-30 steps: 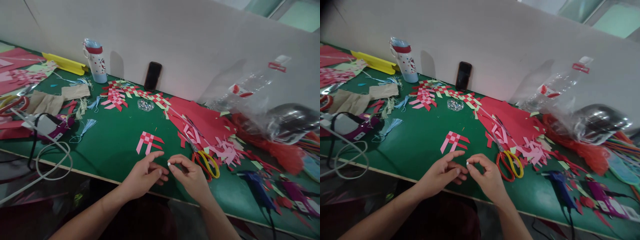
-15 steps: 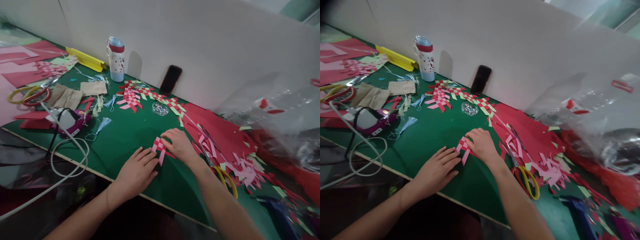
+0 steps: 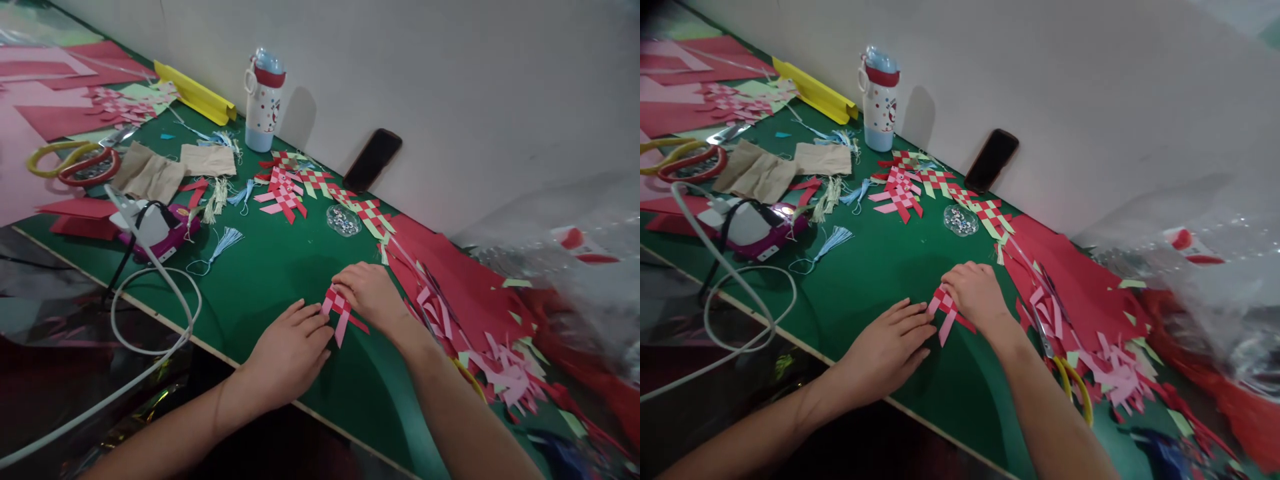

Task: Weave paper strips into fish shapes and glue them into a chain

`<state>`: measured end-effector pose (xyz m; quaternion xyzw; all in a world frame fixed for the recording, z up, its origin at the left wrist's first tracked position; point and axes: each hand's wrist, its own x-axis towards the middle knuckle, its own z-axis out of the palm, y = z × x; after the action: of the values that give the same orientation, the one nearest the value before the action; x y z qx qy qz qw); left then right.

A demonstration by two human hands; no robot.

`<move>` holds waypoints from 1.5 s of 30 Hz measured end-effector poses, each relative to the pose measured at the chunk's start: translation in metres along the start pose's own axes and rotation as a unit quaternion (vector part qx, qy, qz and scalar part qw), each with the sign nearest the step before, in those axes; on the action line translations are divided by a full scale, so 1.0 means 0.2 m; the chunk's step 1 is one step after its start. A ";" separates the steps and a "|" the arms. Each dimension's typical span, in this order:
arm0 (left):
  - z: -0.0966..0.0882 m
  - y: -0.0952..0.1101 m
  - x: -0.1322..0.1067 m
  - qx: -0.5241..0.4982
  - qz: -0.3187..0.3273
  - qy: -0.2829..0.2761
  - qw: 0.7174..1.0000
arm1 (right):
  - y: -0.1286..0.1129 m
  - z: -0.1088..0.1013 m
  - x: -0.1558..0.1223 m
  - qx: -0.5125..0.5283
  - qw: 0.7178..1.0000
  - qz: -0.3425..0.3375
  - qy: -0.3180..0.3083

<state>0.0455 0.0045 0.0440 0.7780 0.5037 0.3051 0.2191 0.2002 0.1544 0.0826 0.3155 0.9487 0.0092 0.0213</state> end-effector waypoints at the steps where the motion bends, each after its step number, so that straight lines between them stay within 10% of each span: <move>1: 0.00 0.00 0.00 -0.004 -0.001 0.002 1.000 | 0.00 0.00 0.00 0.001 1.000 -0.002 -0.002; 32: 0.05 -0.03 -0.02 0.043 0.013 0.052 0.998 | -0.08 0.08 -0.18 -0.029 0.997 0.016 0.065; 45: 0.05 -0.02 -0.02 0.047 0.002 0.036 0.998 | -0.05 0.11 -0.18 0.201 0.963 0.087 0.153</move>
<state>0.0479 0.0031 0.0332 0.7771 0.5233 0.3095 0.1628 0.2242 0.1254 0.0612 0.3894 0.8917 -0.1320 -0.1893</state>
